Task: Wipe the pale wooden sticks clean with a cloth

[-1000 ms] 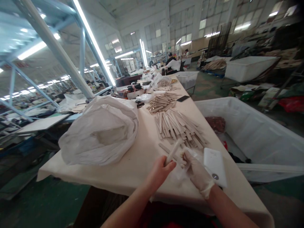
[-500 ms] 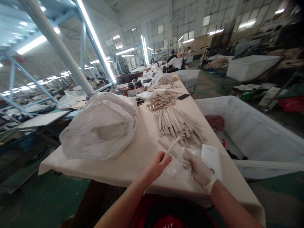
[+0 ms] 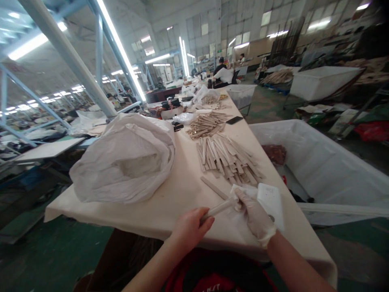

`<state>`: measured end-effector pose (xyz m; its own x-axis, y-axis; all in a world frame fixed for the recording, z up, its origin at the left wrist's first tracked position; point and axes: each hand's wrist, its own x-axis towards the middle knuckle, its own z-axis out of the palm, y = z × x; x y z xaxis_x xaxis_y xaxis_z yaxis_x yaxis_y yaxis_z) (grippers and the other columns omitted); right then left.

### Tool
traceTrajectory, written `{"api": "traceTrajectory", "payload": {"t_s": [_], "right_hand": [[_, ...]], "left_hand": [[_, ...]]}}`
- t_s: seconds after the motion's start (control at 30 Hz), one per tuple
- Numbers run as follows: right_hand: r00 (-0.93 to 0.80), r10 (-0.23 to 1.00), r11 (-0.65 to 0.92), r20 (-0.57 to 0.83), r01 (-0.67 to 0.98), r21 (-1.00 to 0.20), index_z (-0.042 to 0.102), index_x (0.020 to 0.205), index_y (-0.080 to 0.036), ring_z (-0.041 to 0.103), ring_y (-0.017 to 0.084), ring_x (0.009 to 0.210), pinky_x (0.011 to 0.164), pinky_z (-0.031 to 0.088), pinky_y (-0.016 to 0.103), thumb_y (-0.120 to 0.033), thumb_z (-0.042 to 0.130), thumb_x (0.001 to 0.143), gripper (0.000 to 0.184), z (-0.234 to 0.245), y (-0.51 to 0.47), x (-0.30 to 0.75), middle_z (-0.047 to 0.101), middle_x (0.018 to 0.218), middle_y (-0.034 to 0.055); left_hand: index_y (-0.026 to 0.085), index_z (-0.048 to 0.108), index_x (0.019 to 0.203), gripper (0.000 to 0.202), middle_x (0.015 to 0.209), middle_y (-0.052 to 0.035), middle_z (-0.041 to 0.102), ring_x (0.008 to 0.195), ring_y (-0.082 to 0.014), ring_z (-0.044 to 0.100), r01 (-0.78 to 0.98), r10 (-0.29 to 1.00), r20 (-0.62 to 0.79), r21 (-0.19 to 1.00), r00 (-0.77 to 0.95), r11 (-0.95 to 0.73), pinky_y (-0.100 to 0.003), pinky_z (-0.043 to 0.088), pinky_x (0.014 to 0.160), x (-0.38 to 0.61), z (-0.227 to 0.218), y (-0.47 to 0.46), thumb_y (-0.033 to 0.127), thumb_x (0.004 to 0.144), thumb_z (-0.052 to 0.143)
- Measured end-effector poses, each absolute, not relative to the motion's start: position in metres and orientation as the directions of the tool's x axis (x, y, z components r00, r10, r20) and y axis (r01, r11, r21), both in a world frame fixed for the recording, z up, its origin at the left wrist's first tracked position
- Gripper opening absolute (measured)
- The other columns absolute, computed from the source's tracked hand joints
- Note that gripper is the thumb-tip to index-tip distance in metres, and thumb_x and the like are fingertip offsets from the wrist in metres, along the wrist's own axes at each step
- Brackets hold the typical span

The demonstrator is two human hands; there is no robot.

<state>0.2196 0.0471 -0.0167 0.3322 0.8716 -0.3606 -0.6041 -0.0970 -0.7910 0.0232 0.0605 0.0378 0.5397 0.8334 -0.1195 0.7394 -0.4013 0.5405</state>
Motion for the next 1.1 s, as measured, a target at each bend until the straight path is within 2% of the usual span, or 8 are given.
{"api": "traceTrajectory", "payload": {"t_s": [0.13,0.23,0.33,0.43,0.57,0.67,0.83,1.1], "right_hand": [[0.425,0.859,-0.019,-0.285,-0.53,-0.848,0.056,0.069,-0.019,0.047,0.01,0.053,0.052,0.04,0.022,-0.038,0.073,0.061,0.026,-0.012,0.043,0.206,0.054,0.058,-0.0045],[0.38,0.87,-0.078,-0.313,-0.521,-0.85,0.058,0.073,-0.02,0.045,0.01,0.052,0.051,0.038,0.021,-0.04,0.072,0.062,0.027,-0.008,0.041,0.192,0.052,0.057,-0.0051],[0.301,0.877,-0.196,-0.375,-0.489,-0.85,0.058,0.071,-0.018,0.041,0.009,0.047,0.046,0.035,0.021,-0.042,0.071,0.062,0.029,-0.006,0.04,0.187,0.048,0.052,-0.0057],[0.34,0.866,-0.188,-0.368,-0.46,-0.868,0.057,0.074,-0.019,0.04,0.009,0.046,0.045,0.034,0.022,-0.043,0.069,0.064,0.029,-0.005,0.04,0.187,0.046,0.051,-0.0064],[0.256,0.907,-0.2,-0.335,-0.439,-0.876,0.059,0.075,-0.018,0.042,0.009,0.046,0.045,0.035,0.022,-0.044,0.07,0.063,0.031,-0.007,0.036,0.174,0.049,0.053,-0.0053],[0.146,0.921,-0.234,-0.362,-0.537,-0.811,0.061,0.074,-0.017,0.045,0.01,0.047,0.044,0.035,0.022,-0.043,0.07,0.063,0.03,-0.008,0.034,0.176,0.052,0.054,-0.0036],[0.332,0.829,-0.125,-0.45,-0.675,-0.728,0.062,0.079,-0.022,0.055,0.011,0.061,0.05,0.043,0.019,-0.042,0.066,0.068,0.023,-0.006,0.045,0.197,0.062,0.068,-0.0022],[0.159,0.873,-0.206,-0.461,-0.736,-0.645,0.056,0.065,-0.017,0.029,0.005,0.037,0.035,0.025,0.018,-0.041,0.07,0.064,0.027,-0.025,0.036,0.174,0.038,0.042,-0.0078]], "left_hand": [[0.023,0.06,0.098,0.033,0.084,-0.0042,0.064,0.078,-0.0184,0.057,0.774,0.858,-0.098,0.49,0.505,-0.4,-0.024,0.038,0.068,0.028,0.031,0.063,0.044,0.084,0.039],[0.022,0.059,0.1,0.032,0.088,-0.0065,0.063,0.082,-0.0201,0.057,0.783,0.887,-0.072,0.506,0.456,-0.361,-0.026,0.039,0.071,0.035,0.027,0.065,0.042,0.083,0.042],[0.019,0.054,0.11,0.036,0.081,-0.0049,0.061,0.072,-0.0164,0.056,0.672,0.848,-0.192,0.703,0.494,-0.233,-0.026,0.041,0.067,0.033,0.023,0.067,0.038,0.081,0.046],[0.015,0.038,0.126,0.05,0.063,0.0026,0.051,0.049,-0.0082,0.047,0.491,0.709,-0.37,0.87,0.601,0.038,-0.02,0.037,0.05,0.024,0.019,0.067,0.038,0.082,0.042],[0.012,0.041,0.118,0.048,0.05,0.0088,0.034,0.04,-0.0049,0.028,0.363,0.782,-0.296,0.927,0.549,0.096,-0.017,0.024,0.04,0.023,0.015,0.068,0.045,0.085,0.031],[0.014,0.05,0.1,0.04,0.049,0.0086,0.029,0.041,-0.0058,0.027,0.406,0.807,-0.281,0.912,0.52,0.056,-0.018,0.022,0.041,0.02,0.017,0.07,0.046,0.085,0.031],[0.016,0.051,0.073,0.032,0.057,0.0044,0.039,0.054,-0.0082,0.038,0.593,0.815,-0.248,0.793,0.523,-0.139,-0.02,0.028,0.05,0.021,0.017,0.067,0.042,0.083,0.037],[0.016,0.051,0.072,0.036,0.056,0.0033,0.047,0.054,-0.0097,0.046,0.677,0.903,-0.176,0.719,0.392,-0.154,-0.02,0.032,0.052,0.027,-0.015,0.083,0.044,0.085,0.031]]}}
